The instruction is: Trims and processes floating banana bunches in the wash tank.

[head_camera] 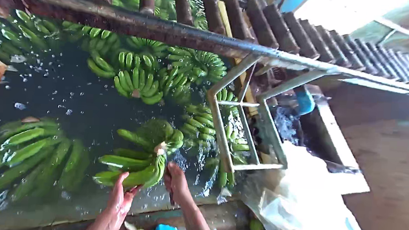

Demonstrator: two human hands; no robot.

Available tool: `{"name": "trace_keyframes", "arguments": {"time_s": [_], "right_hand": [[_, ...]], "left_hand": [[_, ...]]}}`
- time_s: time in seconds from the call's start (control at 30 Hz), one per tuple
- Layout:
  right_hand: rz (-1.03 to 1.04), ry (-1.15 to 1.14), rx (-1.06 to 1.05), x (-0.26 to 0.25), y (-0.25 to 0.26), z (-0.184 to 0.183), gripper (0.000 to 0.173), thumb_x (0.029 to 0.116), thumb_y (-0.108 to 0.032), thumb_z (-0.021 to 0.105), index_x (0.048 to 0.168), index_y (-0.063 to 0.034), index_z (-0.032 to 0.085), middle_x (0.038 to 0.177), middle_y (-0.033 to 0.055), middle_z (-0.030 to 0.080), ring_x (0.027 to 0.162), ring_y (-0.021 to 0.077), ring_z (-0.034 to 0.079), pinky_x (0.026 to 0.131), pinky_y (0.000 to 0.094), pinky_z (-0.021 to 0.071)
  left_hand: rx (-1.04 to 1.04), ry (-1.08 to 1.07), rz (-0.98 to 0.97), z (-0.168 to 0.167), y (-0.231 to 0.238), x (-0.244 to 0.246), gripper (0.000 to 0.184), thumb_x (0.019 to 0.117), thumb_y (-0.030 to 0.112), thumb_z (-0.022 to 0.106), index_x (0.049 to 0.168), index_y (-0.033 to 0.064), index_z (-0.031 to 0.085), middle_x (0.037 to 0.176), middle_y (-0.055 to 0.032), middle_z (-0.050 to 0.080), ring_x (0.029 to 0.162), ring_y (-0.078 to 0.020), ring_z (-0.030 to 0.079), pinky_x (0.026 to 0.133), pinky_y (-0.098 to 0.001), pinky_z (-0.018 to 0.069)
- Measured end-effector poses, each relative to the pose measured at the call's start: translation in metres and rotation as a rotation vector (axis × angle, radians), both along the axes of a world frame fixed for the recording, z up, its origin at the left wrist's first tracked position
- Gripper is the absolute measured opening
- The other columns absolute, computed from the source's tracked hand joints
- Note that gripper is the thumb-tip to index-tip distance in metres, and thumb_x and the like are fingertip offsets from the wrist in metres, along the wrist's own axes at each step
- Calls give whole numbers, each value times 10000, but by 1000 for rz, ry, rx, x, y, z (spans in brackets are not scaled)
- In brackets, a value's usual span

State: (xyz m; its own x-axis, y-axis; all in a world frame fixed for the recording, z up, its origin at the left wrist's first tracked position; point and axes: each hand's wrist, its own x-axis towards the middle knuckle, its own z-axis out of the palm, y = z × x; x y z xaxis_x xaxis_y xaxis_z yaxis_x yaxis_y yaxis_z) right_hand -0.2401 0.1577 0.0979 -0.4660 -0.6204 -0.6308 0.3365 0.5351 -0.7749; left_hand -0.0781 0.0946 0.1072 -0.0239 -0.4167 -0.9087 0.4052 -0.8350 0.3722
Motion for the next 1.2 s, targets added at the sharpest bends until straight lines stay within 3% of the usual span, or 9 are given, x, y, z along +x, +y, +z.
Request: {"name": "trace_keyframes", "arguments": {"time_s": [0.1, 0.2, 0.4, 0.57, 0.67, 0.8, 0.9, 1.07, 1.2], "right_hand": [[13, 456, 22, -27, -22, -7, 348, 1126, -185, 346, 1072, 54, 592, 663, 53, 520, 525, 143, 503, 524, 320, 484], [417, 739, 380, -52, -36, 0, 404, 1120, -305, 381, 1286, -20, 615, 1007, 211, 717, 980, 378, 705, 885, 569, 538], [546, 718, 466, -31, -39, -34, 449, 1127, -336, 341, 1369, -38, 574, 1109, 228, 719, 1078, 399, 699, 936, 576, 538], [215, -60, 41, 9, 12, 4, 348, 1130, -233, 306, 1000, -20, 549, 608, -26, 464, 450, 56, 429, 424, 220, 404], [12, 82, -81, -26, 4, 14, 356, 1128, -202, 274, 960, -26, 534, 564, -52, 442, 412, 34, 407, 396, 204, 399], [610, 684, 432, -56, -28, 12, 418, 1117, -327, 385, 1258, -16, 626, 1050, 217, 706, 1007, 365, 697, 901, 564, 538], [689, 743, 566, -29, -37, -11, 471, 1123, -381, 344, 1367, -53, 580, 1154, 238, 708, 1135, 414, 678, 960, 606, 517], [459, 53, 242, 4, 37, -23, 383, 1133, -271, 331, 1093, 15, 583, 694, 25, 508, 518, 105, 476, 497, 274, 454], [294, -124, 169, -28, 82, 0, 311, 1123, -231, 343, 1058, -18, 560, 627, -49, 480, 447, 24, 416, 422, 191, 388]], "left_hand": [[-11, 12, -22, -2, 9, 7, 471, 1048, 174, 471, 1501, 98, 369, 1370, -216, 515, 1102, -351, 617, 828, -507, 569], [-48, -2, -30, 1, 3, 3, 490, 1049, 161, 473, 1522, 122, 355, 1394, -218, 503, 1112, -361, 614, 823, -520, 566], [-14, -33, -11, 3, -5, -2, 489, 1036, 164, 503, 1507, 119, 380, 1414, -224, 484, 1133, -376, 602, 831, -527, 562], [-75, -21, -14, -12, 1, 18, 509, 1045, 159, 491, 1533, 143, 349, 1341, -204, 544, 1035, -333, 648, 785, -495, 581], [-150, -17, -10, -26, 20, 29, 615, 1035, 110, 501, 1595, 218, 270, 1344, -182, 540, 990, -310, 663, 737, -483, 590], [-213, -30, 17, -21, 24, 19, 668, 1011, 67, 532, 1606, 218, 269, 1379, -194, 520, 1003, -319, 657, 721, -488, 587], [-196, -75, 45, -15, 23, 7, 630, 1003, 60, 566, 1572, 177, 321, 1339, -210, 536, 997, -337, 652, 718, -503, 579], [-251, -81, -13, -34, 24, 28, 623, 999, 28, 574, 1562, 145, 334, 1254, -207, 597, 921, -323, 691, 682, -496, 606], [-266, -96, -301, -55, -3, 82, 643, 990, 77, 593, 1571, 133, 325, 1291, -199, 600, 934, -318, 703, 699, -487, 621]]}}
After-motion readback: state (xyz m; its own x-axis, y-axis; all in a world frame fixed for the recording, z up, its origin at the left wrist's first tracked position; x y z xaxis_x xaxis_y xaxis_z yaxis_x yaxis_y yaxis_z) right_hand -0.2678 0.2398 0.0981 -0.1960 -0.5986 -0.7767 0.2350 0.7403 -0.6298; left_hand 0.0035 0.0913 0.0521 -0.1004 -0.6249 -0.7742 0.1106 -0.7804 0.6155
